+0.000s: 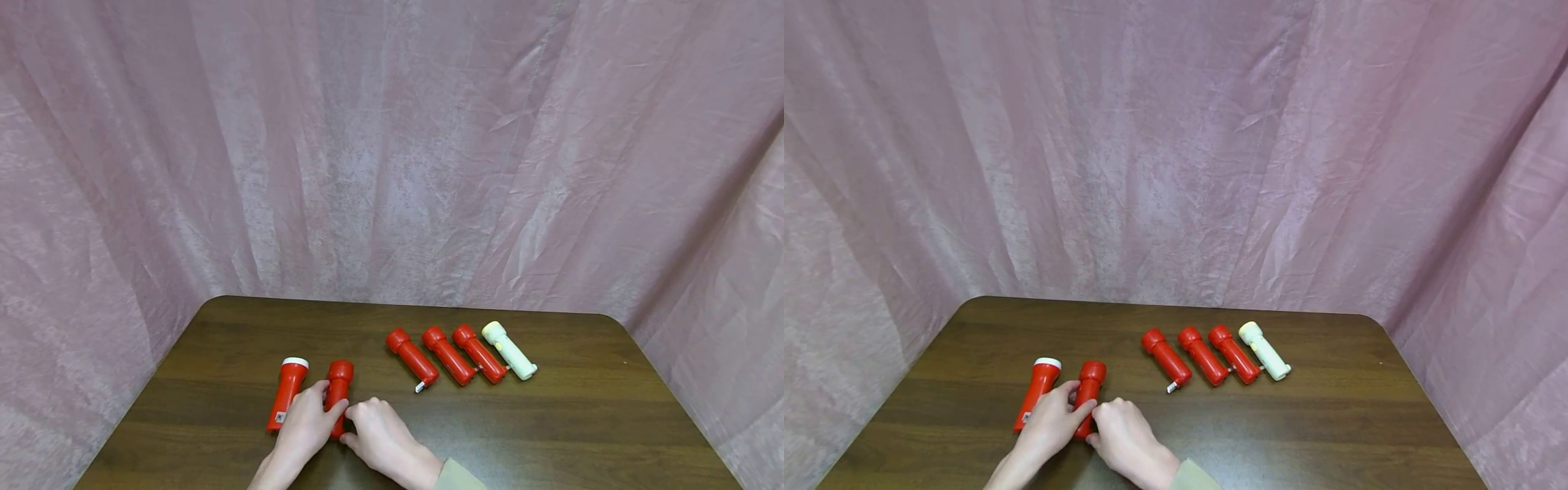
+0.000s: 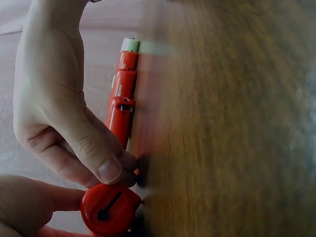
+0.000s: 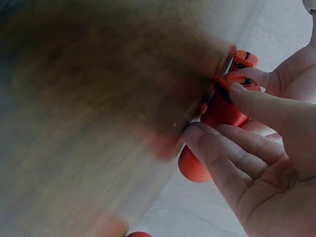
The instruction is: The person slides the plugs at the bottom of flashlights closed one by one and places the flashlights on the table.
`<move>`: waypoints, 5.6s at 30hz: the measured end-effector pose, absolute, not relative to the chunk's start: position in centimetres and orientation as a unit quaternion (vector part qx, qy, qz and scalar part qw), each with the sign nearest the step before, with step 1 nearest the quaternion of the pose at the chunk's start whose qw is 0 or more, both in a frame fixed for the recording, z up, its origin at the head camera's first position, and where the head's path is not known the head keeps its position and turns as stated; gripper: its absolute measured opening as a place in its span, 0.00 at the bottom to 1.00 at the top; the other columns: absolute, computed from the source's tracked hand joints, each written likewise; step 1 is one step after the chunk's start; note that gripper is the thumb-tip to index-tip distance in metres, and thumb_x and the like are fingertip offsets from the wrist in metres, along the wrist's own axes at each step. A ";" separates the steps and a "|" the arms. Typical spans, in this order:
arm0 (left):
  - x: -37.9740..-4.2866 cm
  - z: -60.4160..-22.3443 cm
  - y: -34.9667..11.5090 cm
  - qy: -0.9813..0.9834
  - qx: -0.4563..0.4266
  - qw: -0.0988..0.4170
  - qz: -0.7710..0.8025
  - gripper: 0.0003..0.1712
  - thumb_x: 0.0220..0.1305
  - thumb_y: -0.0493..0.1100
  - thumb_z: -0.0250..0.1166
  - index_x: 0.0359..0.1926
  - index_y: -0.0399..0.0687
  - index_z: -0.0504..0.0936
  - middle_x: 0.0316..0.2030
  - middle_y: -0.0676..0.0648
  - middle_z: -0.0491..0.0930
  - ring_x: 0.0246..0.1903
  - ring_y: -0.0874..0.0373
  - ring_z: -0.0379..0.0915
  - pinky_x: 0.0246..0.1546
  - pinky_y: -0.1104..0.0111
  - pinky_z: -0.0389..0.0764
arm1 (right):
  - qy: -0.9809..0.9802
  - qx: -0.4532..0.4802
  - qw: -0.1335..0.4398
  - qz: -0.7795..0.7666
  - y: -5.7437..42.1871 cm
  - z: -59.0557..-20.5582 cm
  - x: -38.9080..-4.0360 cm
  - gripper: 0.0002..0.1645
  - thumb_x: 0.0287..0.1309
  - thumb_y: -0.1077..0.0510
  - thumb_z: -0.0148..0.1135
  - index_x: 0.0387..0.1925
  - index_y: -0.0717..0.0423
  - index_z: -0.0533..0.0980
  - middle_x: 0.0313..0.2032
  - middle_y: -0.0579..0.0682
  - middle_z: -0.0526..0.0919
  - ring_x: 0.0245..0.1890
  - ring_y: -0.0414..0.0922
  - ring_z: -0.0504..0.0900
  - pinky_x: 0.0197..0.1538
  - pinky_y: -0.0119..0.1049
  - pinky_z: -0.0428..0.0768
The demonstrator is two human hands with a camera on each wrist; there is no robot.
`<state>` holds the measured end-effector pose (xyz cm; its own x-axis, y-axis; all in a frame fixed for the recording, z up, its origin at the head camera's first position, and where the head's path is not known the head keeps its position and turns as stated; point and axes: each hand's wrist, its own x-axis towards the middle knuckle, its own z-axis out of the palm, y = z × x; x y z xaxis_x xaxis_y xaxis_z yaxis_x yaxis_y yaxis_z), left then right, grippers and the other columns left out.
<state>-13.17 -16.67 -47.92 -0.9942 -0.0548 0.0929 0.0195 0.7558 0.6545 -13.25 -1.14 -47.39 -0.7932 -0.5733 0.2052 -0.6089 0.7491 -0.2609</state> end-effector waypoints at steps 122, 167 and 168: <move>-11.5 -45.5 -13.3 -0.904 -0.025 0.141 -0.404 0.34 0.70 0.51 0.71 0.72 0.47 0.76 0.71 0.40 0.78 0.70 0.40 0.76 0.69 0.44 0.77 | -0.926 0.297 0.103 0.208 10.1 -44.9 -9.9 0.43 0.60 0.43 0.76 0.74 0.50 0.73 0.76 0.53 0.72 0.76 0.56 0.73 0.67 0.56 0.82; -17.3 -46.5 -5.0 -0.921 -0.006 0.096 -0.377 0.39 0.63 0.51 0.73 0.66 0.29 0.76 0.54 0.28 0.86 0.51 0.31 0.85 0.53 0.42 0.85 | -0.944 0.153 0.070 0.286 13.4 -46.1 -11.8 0.40 0.58 0.47 0.77 0.70 0.52 0.76 0.72 0.54 0.78 0.75 0.57 0.74 0.72 0.59 0.77; -17.5 -46.5 -4.8 -0.922 -0.006 0.097 -0.375 0.38 0.63 0.51 0.73 0.66 0.29 0.76 0.53 0.29 0.86 0.49 0.31 0.85 0.51 0.42 0.85 | -0.944 0.149 0.074 0.286 13.4 -46.1 -11.9 0.40 0.57 0.47 0.77 0.70 0.52 0.76 0.72 0.54 0.78 0.75 0.57 0.74 0.72 0.59 0.77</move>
<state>-17.49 -4.78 -46.52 -0.9812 -0.0607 0.1832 0.0844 0.7187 0.6901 -11.94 13.45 -46.08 -0.9446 -0.2396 0.2243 -0.3238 0.7919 -0.5177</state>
